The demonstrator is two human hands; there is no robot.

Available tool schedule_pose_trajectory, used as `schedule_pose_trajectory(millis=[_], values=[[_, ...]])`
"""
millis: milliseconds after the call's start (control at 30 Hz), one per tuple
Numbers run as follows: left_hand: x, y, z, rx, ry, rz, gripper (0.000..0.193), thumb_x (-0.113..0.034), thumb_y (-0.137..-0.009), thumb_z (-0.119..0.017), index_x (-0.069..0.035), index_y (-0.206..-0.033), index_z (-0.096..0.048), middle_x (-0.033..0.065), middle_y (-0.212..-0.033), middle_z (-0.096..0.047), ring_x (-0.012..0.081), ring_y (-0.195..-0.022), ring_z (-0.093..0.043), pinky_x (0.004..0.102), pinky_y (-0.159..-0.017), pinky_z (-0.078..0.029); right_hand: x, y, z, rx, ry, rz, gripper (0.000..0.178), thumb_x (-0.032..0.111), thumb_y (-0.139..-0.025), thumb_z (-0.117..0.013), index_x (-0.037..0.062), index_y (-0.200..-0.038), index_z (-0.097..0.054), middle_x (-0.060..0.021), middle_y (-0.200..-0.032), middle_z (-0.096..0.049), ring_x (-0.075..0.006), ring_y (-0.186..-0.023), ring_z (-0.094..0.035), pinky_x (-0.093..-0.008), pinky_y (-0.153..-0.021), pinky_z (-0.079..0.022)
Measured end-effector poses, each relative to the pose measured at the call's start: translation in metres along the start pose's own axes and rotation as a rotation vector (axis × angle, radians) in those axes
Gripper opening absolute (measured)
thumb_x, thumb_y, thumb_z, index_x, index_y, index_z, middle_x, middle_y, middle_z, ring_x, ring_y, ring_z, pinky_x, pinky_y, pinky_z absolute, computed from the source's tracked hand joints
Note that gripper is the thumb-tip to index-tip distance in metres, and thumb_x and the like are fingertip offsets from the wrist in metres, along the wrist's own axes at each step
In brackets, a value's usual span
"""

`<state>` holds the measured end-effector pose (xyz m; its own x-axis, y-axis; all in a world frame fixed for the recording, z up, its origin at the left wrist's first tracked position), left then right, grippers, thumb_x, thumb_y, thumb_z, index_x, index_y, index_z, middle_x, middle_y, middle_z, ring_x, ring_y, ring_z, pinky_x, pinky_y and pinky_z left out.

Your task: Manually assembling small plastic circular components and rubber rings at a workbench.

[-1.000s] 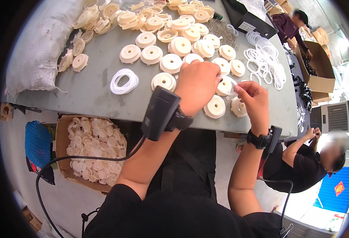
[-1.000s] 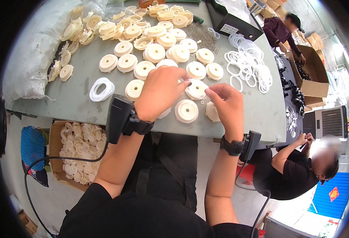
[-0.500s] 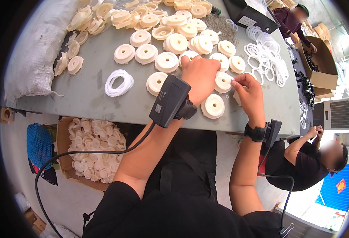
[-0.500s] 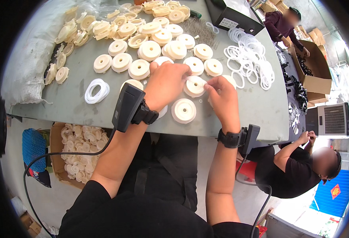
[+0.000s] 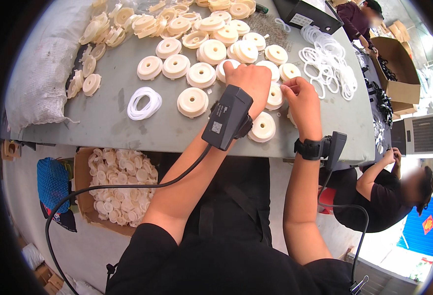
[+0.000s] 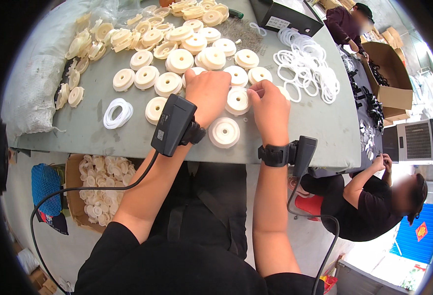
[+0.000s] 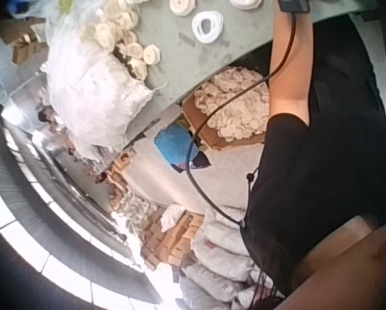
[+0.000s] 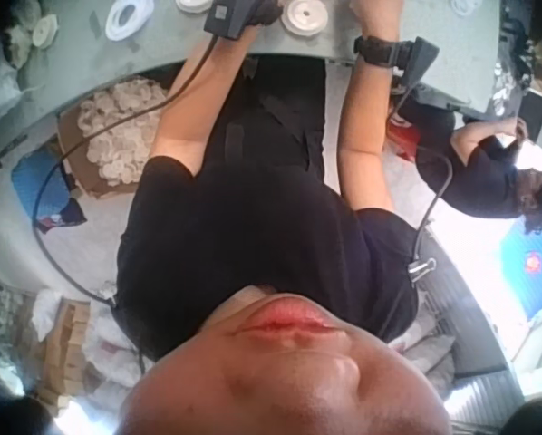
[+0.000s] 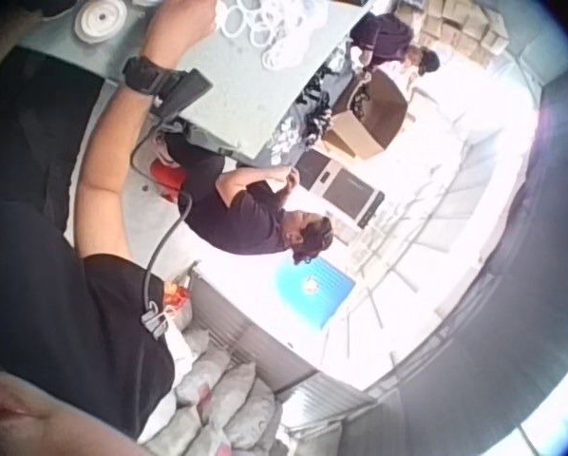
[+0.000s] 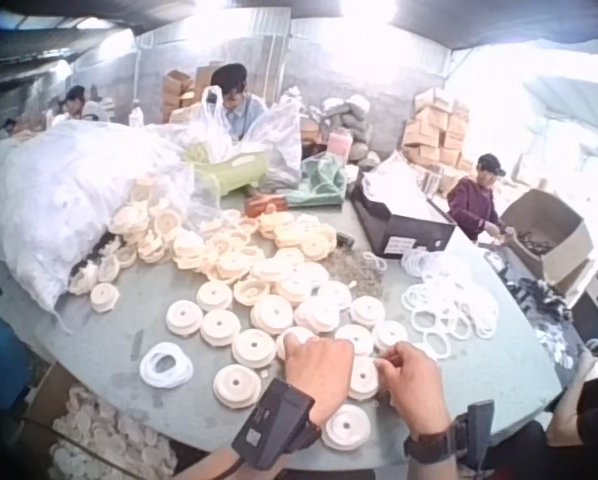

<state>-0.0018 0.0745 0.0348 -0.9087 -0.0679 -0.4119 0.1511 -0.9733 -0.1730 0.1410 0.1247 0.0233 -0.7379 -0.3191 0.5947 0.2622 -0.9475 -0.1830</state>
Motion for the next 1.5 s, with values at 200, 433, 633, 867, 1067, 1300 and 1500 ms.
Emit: schedule_pose_trajectory(millis=[200, 433, 633, 867, 1067, 1300, 1500], values=[[0.006, -0.002, -0.006, -0.048, -0.109, 0.011, 0.01, -0.018, -0.08, -0.062, -0.011, -0.084, -0.068, 0.0083, -0.078, -0.067, 0.0264, -0.083, -0.065, 0.0434, -0.076, -0.037, 0.003, 0.001, 0.002, 0.008, 0.098, -0.038, 0.012, 0.021, -0.08, -0.065, 0.0093, -0.082, -0.065, -0.0064, -0.073, -0.066, -0.0246, -0.068, -0.062, -0.0359, -0.066, -0.045], [0.02, 0.003, 0.034, -0.136, 0.213, -0.119, 0.011, -0.015, -0.081, -0.062, -0.01, -0.088, -0.068, 0.0068, -0.08, -0.068, 0.0225, -0.081, -0.065, 0.0386, -0.074, -0.042, 0.0, 0.015, 0.014, -0.248, 0.023, 0.06, 0.011, 0.022, -0.08, -0.067, 0.0116, -0.084, -0.067, -0.0036, -0.078, -0.068, -0.0249, -0.073, -0.062, -0.0379, -0.074, -0.039], [0.057, 0.025, 0.083, -0.216, 0.636, -0.071, 0.013, -0.01, -0.082, -0.062, -0.001, -0.091, -0.066, 0.0071, -0.081, -0.067, 0.015, -0.077, -0.062, 0.0282, -0.07, -0.048, 0.03, 0.033, 0.022, -0.184, -0.308, 0.103, 0.015, 0.013, -0.083, -0.066, -0.0008, -0.088, -0.065, -0.0077, -0.079, -0.066, -0.0166, -0.077, -0.061, -0.029, -0.076, -0.047], [0.1, 0.09, 0.103, -0.439, 0.635, 0.187, 0.017, -0.017, -0.085, -0.063, -0.002, -0.092, -0.066, 0.0047, -0.082, -0.067, 0.0122, -0.079, -0.061, 0.0285, -0.076, -0.043, 0.042, 0.037, -0.001, -0.007, -0.163, 0.359, 0.026, 0.012, -0.079, -0.068, 0.0034, -0.103, -0.065, -0.0111, -0.099, -0.066, -0.023, -0.093, -0.061, -0.0337, -0.083, -0.046], [0.139, 0.129, 0.105, -0.556, 0.616, 0.358, 0.015, -0.008, -0.082, -0.064, -0.001, -0.095, -0.065, 0.0111, -0.09, -0.067, 0.022, -0.085, -0.063, 0.0306, -0.075, -0.048, 0.033, 0.023, -0.003, 0.1, -0.084, 0.253, 0.042, 0.012, -0.071, -0.073, 0.0039, -0.11, -0.062, -0.0137, -0.105, -0.065, -0.0266, -0.099, -0.06, -0.0348, -0.088, -0.046], [0.17, 0.145, 0.077, -0.472, 0.204, 0.391, 0.034, -0.019, -0.077, -0.068, -0.011, -0.109, -0.062, 0.0067, -0.111, -0.059, 0.0271, -0.108, -0.051, 0.0396, -0.093, -0.036, 0.053, 0.024, 0.006, -0.026, -0.017, 0.309, 0.038, 0.011, -0.073, -0.072, 0.0035, -0.109, -0.063, -0.0125, -0.104, -0.065, -0.0248, -0.099, -0.06, -0.0338, -0.088, -0.045], [0.178, 0.149, 0.069, -0.447, 0.188, 0.429, 0.034, -0.022, -0.076, -0.068, -0.014, -0.109, -0.063, 0.0026, -0.11, -0.061, 0.0241, -0.109, -0.05, 0.0396, -0.095, -0.031, 0.158, 0.054, -0.05, 0.323, -0.278, 0.602, 0.031, 0.013, -0.075, -0.071, 0.0039, -0.103, -0.063, -0.01, -0.095, -0.066, -0.0245, -0.089, -0.061, -0.0358, -0.084, -0.045]])
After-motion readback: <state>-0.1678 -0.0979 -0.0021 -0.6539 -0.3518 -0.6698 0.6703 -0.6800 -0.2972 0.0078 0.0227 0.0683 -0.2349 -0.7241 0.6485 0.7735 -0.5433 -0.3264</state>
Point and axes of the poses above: each hand's wrist, its own y-axis away from the middle knuckle, its own z-axis out of the back of the hand, x = y × z, the point moved 2 cm from there along -y, towards the middle knuckle
